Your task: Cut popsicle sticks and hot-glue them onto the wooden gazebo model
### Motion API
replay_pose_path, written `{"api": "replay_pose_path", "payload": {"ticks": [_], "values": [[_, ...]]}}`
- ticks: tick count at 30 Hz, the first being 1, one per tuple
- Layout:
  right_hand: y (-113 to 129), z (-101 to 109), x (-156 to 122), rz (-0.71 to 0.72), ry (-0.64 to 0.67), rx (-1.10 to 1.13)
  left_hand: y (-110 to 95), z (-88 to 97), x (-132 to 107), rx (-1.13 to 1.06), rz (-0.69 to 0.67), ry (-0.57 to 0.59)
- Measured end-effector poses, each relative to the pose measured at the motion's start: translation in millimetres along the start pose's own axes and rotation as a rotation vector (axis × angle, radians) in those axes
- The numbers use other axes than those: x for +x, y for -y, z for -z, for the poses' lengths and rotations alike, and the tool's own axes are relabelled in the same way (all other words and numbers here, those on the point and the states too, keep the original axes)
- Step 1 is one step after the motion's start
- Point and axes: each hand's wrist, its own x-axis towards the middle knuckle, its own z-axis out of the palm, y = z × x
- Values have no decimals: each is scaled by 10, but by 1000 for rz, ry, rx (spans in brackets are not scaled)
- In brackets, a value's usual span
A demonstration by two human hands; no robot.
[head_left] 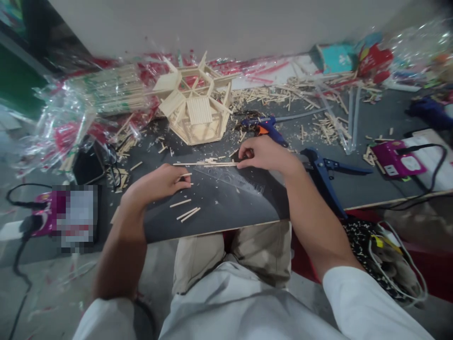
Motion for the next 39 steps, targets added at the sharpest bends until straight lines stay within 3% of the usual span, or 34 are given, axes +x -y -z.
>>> {"api": "replay_pose_path", "payload": {"ticks": [6,11,14,17,20,25,29,32,36,39], "values": [[-38,41,-22,-28,50,-12,48,-21,-46,155,0,-71],[-157,120,-55,12,118,-36,188,85,-26,316,306,-345],[-196,121,-65,50,152,-54,162,93,62,383,434,-408],[-199,136,-84,76,166,-45,101,60,143,342,437,-405],[-178,190,-113,63,179,10,55,29,168,261,447,-493],[-122,269,-142,3,94,91,-20,-36,151,163,474,-583],[-60,266,-150,52,53,196,-68,-116,156,106,348,-674],[19,194,-149,174,79,285,-99,-169,164,11,118,-674],[137,-46,-93,306,80,476,-196,-250,196,-181,-160,-672],[190,-246,-23,375,-5,454,-268,-333,267,-304,-291,-687]]}}
